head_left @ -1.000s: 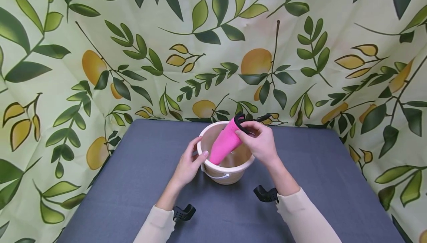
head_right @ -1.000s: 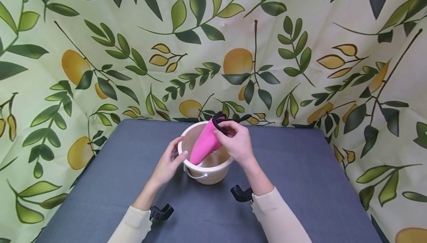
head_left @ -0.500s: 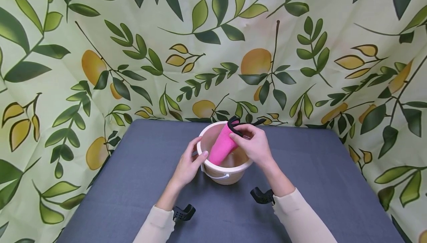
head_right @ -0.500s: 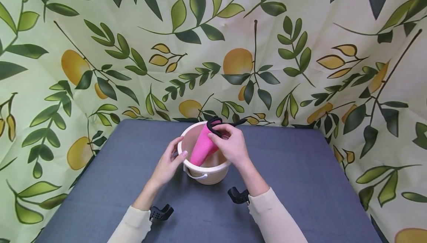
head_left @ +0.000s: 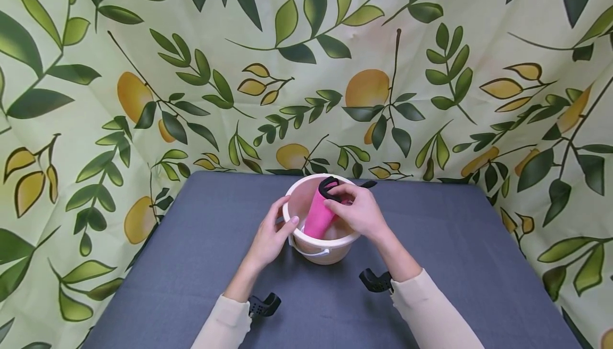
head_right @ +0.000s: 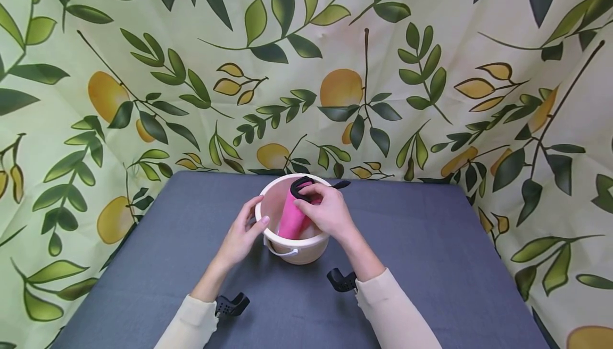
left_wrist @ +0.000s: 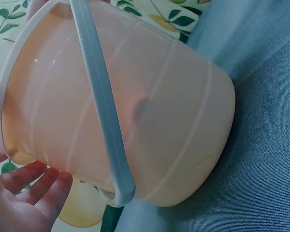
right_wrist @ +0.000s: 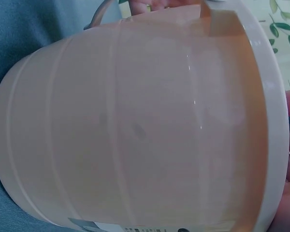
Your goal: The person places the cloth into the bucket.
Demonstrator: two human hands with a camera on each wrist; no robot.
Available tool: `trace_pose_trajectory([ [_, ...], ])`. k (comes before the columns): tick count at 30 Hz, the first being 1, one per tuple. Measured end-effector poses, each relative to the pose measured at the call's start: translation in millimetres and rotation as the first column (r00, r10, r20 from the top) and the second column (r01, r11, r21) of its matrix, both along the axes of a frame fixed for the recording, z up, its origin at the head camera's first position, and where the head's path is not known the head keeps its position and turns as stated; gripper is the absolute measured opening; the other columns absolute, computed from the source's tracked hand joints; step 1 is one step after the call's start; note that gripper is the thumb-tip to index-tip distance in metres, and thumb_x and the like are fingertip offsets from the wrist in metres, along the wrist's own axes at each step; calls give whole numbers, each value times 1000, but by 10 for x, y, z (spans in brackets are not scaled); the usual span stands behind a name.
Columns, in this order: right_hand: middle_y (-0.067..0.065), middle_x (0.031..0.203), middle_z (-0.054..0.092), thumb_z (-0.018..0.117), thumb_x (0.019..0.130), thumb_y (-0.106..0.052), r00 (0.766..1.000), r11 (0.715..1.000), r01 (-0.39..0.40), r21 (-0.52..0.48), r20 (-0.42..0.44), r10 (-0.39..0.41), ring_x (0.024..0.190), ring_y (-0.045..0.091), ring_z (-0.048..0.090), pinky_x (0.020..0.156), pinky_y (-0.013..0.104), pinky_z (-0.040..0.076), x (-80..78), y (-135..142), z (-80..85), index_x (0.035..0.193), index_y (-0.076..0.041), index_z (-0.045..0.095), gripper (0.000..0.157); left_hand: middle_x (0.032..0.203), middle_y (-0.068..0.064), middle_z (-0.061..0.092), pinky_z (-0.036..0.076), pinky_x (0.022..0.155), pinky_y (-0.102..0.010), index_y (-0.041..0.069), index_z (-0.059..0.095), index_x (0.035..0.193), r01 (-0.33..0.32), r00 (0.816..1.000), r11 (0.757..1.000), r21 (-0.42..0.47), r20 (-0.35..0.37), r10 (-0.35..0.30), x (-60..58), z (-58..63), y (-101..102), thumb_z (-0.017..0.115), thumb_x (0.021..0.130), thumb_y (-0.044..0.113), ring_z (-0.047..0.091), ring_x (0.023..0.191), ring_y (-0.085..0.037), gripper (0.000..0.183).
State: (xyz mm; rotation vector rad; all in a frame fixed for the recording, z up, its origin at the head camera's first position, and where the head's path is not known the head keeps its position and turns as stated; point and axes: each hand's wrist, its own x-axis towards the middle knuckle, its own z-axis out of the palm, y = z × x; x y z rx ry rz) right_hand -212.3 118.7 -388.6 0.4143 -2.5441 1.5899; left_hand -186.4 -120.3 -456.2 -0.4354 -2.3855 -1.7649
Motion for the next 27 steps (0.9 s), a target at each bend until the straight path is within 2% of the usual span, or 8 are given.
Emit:
trace_pose_trajectory([
  [4, 6, 101, 73, 80, 87, -18, 1000, 1000, 0, 9, -8, 0, 83, 22, 66, 74, 33, 56, 9, 4, -4, 106, -7, 77, 22, 149, -16, 49, 44, 108, -56, 12, 43, 152, -1, 1000, 1000, 15, 3, 1, 2, 1, 4, 68, 99, 21, 51, 131, -34, 60],
  [11, 5, 94, 74, 80, 88, -14, 1000, 999, -2, -53, -11, 2, 86, 24, 67, 77, 33, 56, 29, 46, 18, 102, -6, 77, 16, 149, -19, 48, 43, 108, -58, 9, 44, 151, 4, 1000, 999, 50, -9, -4, 2, 2, 12, 68, 98, 16, 51, 132, -37, 59],
  [16, 5, 93, 74, 78, 90, -13, 1000, 998, 5, -69, -15, -6, 84, 22, 68, 77, 31, 56, 52, 102, 20, 101, -6, 76, 14, 150, -15, 49, 44, 108, -55, 12, 45, 151, -5, 1000, 1000, 30, -7, 5, 3, 11, 6, 69, 98, 18, 52, 132, -34, 59],
  [27, 6, 104, 73, 76, 92, -15, 998, 997, 41, -70, -40, -44, 86, 21, 68, 77, 27, 55, 177, 274, 99, 107, -6, 76, 18, 150, -17, 48, 45, 107, -57, 9, 45, 151, 2, 1000, 1000, 5, -17, -2, 6, 34, 0, 69, 97, 20, 52, 131, -35, 60],
])
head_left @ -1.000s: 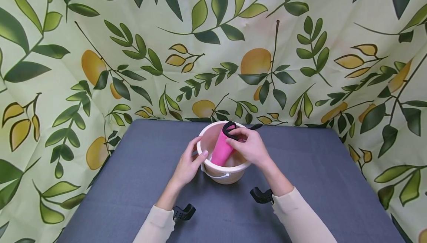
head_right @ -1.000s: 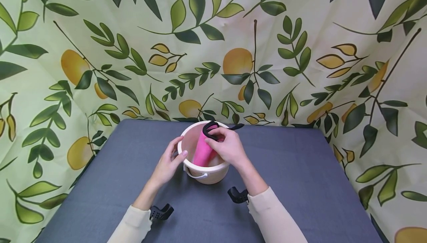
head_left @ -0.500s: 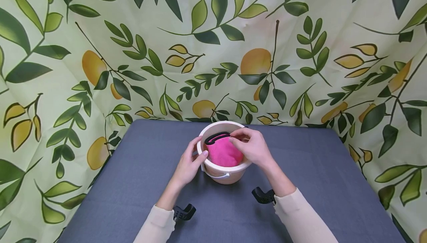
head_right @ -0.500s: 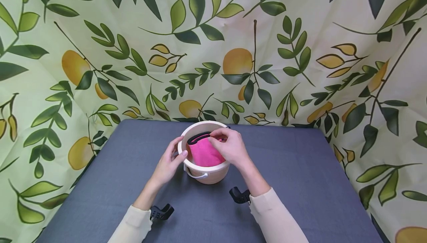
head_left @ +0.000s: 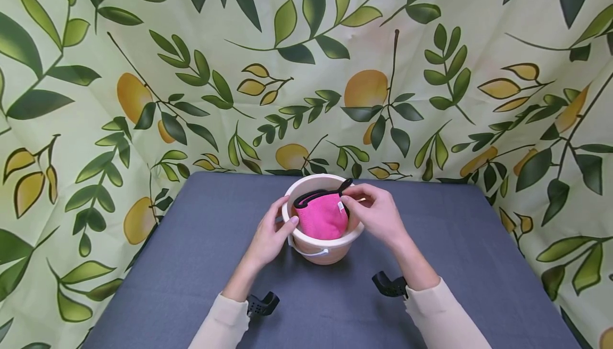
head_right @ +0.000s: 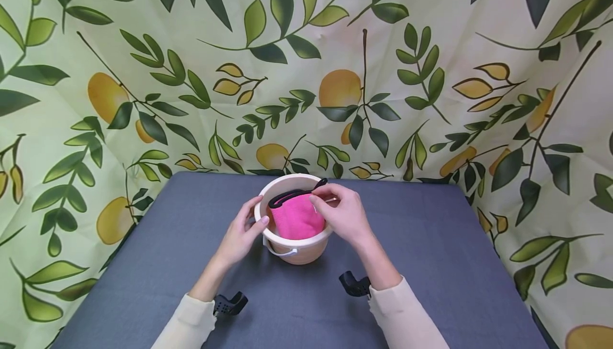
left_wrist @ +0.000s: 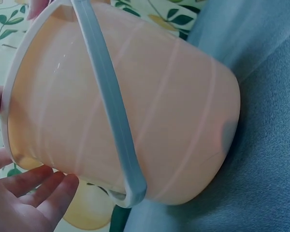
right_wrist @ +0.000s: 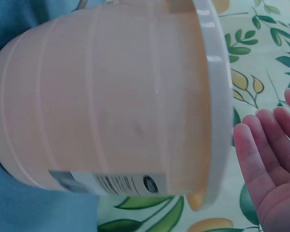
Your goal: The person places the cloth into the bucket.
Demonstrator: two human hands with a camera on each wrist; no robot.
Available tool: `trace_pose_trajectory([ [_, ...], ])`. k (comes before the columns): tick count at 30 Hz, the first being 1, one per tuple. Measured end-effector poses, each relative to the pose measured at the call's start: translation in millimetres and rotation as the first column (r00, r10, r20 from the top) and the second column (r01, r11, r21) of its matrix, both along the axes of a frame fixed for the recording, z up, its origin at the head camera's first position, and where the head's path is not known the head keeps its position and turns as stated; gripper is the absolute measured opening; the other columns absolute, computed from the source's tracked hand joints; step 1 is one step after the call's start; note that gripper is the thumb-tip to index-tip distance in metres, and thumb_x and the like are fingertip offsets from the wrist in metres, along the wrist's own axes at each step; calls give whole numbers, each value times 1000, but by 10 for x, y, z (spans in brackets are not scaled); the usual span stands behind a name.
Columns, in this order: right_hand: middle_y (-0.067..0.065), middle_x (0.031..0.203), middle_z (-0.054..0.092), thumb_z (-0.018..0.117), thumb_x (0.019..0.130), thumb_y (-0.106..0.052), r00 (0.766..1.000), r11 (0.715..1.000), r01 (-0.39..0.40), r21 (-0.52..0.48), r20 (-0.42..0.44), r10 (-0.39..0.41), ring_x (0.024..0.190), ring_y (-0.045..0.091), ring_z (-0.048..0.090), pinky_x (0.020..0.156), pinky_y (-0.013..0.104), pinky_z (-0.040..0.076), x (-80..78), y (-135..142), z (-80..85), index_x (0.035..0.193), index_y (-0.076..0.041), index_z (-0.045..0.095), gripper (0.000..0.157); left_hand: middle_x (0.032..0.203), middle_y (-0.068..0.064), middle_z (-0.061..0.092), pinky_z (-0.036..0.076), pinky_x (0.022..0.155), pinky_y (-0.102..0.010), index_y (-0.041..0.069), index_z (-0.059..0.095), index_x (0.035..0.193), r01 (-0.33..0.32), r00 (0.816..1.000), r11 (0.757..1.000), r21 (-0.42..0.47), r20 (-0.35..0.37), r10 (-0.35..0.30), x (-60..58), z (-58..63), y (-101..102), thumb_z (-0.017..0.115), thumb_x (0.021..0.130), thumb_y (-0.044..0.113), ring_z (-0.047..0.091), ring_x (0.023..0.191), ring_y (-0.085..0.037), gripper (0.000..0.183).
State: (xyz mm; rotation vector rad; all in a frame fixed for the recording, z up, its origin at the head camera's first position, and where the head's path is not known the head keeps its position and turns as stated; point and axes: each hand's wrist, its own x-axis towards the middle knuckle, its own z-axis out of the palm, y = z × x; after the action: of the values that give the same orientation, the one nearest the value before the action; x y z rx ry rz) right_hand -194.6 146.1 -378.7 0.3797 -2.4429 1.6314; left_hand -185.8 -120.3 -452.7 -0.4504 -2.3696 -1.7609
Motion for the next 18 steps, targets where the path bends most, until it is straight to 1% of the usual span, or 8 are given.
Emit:
trace_pose_trajectory([
  [1, 6, 105, 73, 76, 92, -16, 1000, 1000, -1, -1, -9, 1, 87, 20, 68, 77, 26, 55, 15, 25, 9, 108, -6, 76, 18, 150, -19, 47, 45, 106, -58, 7, 44, 152, -4, 1000, 1000, -6, 7, 4, 10, 30, 9, 69, 97, 18, 51, 131, -37, 61],
  [3, 6, 105, 74, 76, 93, -16, 1000, 1000, 2, 1, -31, -2, 88, 19, 68, 78, 25, 55, 42, 79, 29, 109, -6, 76, 19, 150, -21, 47, 44, 106, -59, 5, 43, 152, -12, 1000, 1000, -14, 13, 12, 7, 41, 10, 70, 97, 17, 51, 131, -39, 62],
  [7, 5, 102, 74, 76, 93, -17, 997, 999, 28, 27, -78, -26, 89, 15, 68, 80, 21, 55, 100, 183, 43, 109, -6, 76, 19, 149, -21, 47, 46, 106, -57, 3, 44, 151, -25, 1000, 999, -43, 8, 26, -1, 60, 2, 67, 99, 15, 50, 132, -38, 59],
  [8, 5, 102, 74, 75, 93, -17, 995, 999, 39, 38, -93, -35, 89, 14, 68, 80, 21, 54, 112, 206, 40, 109, -5, 76, 19, 149, -19, 48, 46, 106, -56, 5, 45, 151, -27, 1000, 998, -48, 2, 27, -8, 38, -15, 67, 99, 18, 51, 132, -36, 58],
  [10, 4, 101, 74, 75, 94, -17, 991, 997, 59, 58, -121, -51, 89, 13, 68, 80, 20, 53, 138, 250, 28, 109, -4, 75, 20, 148, -17, 50, 47, 105, -54, 7, 46, 150, -31, 1000, 998, -61, -7, 31, 2, 44, -34, 66, 100, 21, 51, 131, -33, 56],
  [14, 4, 101, 74, 74, 95, -16, 980, 989, 102, 109, -179, -82, 90, 15, 67, 82, 20, 53, 174, 327, -20, 109, -3, 75, 20, 144, -12, 54, 47, 105, -55, 10, 47, 150, -47, 998, 995, -90, -40, 43, 39, 50, -80, 65, 101, 25, 53, 129, -29, 54],
  [18, 5, 103, 73, 74, 94, -14, 965, 974, 153, 168, -238, -110, 92, 17, 67, 82, 15, 51, 199, 396, -102, 110, -5, 74, 19, 142, -12, 55, 47, 106, -53, 8, 47, 149, -71, 995, 987, -147, -87, 59, 78, 64, -139, 63, 102, 26, 54, 130, -28, 53],
])
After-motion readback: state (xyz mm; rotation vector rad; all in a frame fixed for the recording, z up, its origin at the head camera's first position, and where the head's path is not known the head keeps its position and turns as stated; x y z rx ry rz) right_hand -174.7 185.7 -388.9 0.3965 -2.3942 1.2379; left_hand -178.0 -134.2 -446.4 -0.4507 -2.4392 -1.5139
